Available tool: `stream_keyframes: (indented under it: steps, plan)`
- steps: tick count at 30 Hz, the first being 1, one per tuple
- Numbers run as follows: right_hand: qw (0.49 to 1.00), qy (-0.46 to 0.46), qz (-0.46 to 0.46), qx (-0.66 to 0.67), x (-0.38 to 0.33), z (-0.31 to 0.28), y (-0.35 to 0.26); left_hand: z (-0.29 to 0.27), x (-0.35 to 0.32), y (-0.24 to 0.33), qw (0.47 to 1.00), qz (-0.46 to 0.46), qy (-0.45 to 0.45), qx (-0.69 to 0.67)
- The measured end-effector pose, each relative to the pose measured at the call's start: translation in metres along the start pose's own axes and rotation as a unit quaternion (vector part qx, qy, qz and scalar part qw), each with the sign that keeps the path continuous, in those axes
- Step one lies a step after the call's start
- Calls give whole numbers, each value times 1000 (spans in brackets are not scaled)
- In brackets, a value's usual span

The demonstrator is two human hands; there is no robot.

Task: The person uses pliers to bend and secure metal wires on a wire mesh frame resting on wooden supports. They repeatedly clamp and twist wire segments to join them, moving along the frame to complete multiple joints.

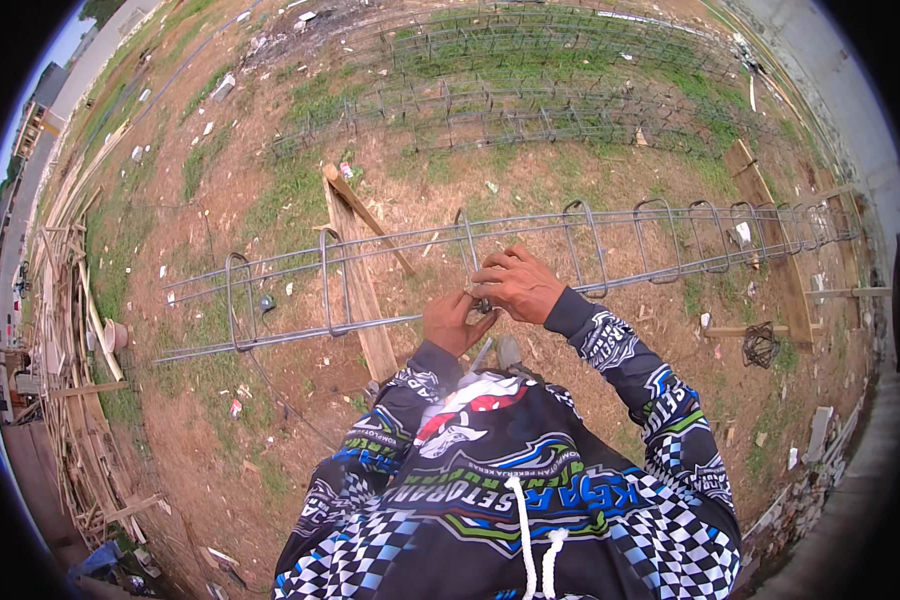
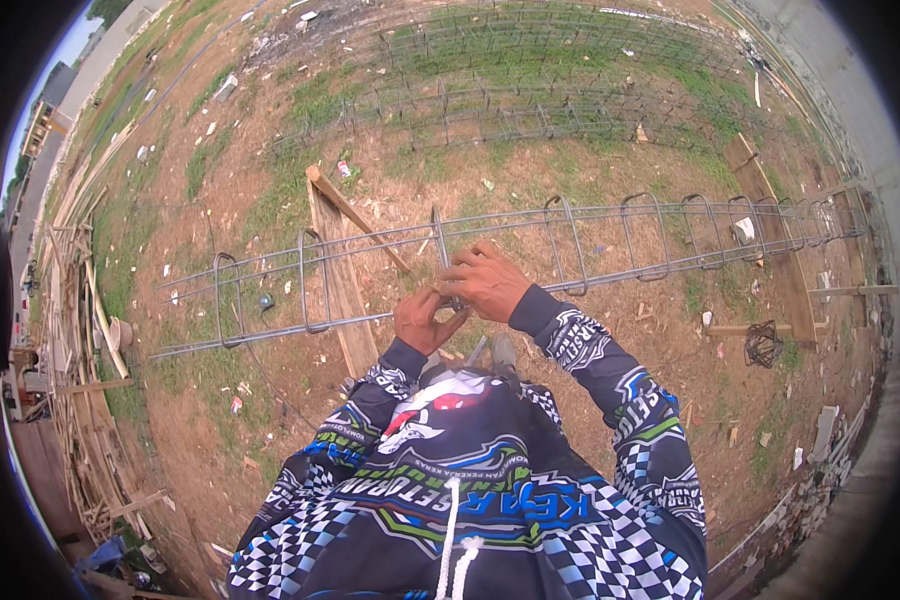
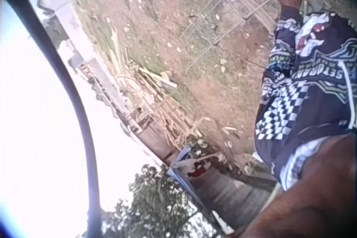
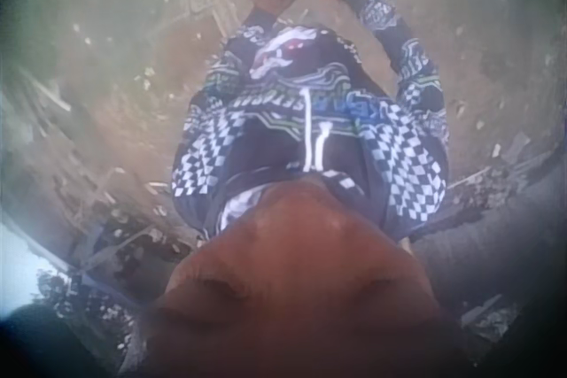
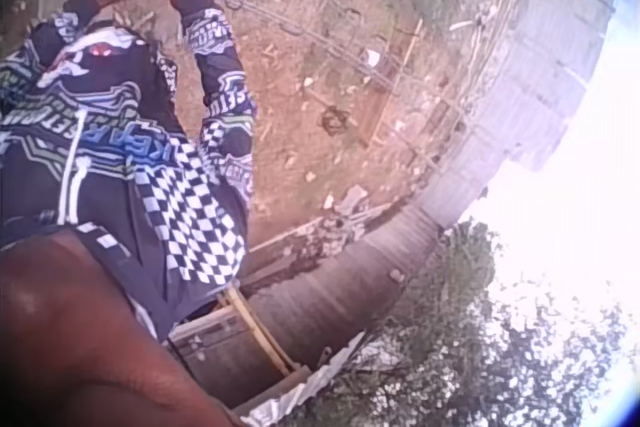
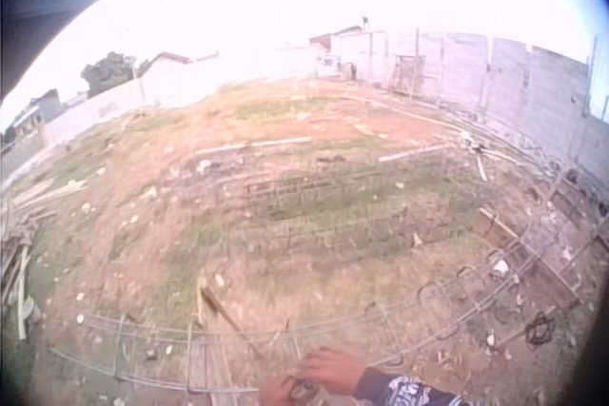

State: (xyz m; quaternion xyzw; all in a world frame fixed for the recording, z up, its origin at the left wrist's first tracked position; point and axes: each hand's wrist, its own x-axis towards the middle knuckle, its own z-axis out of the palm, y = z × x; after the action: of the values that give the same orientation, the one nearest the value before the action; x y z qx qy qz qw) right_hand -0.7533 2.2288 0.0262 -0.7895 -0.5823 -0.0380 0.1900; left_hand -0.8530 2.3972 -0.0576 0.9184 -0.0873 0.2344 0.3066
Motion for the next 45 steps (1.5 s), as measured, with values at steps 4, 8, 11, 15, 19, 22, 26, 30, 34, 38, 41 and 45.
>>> stream_keyframes:
  steps: [4, 8, 11, 15, 19, 22, 26, 30, 34, 38, 41, 45]
  plan:
    - [999, -43, -8, -28, -6, 14, 5, -4, 3, -1, 1000, 17, -3, 7]
    - [986, 26, 163, 25, -30, 24, -19, -2, 5, -1, 999, 8, 14, -30]
    - [927, 24, 343, 150, -38, 37, -39, -8, 4, 0, 999, 0, -8, -39]
    - [811, 14, 455, 369, -39, 42, -35, -13, 3, -6, 995, 4, -61, -83]
    - [950, 83, 276, 122, -41, 44, -38, -18, 7, -5, 989, -18, -102, -107]
    - [973, 56, 215, 66, -34, 30, -37, -22, 11, -5, 980, -57, -126, -143]
    - [977, 54, 206, 10, -25, 35, -38, -26, 17, 0, 973, -92, -131, -164]
    - [937, 33, 346, 45, -25, 43, -53, -32, 22, -6, 952, -157, -206, -165]
    - [604, 112, 593, 520, -33, 72, -48, -36, 21, 2, 961, -155, -125, -193]
    - [257, 165, 591, 747, -37, 84, -53, -76, 6, 7, 981, -65, 67, -171]
    - [263, 176, 576, 753, -36, 84, -58, -98, -51, -27, 979, -197, 36, -45]
    - [418, 141, 610, 658, -46, 74, -57, -124, -106, -47, 958, -261, -34, 112]
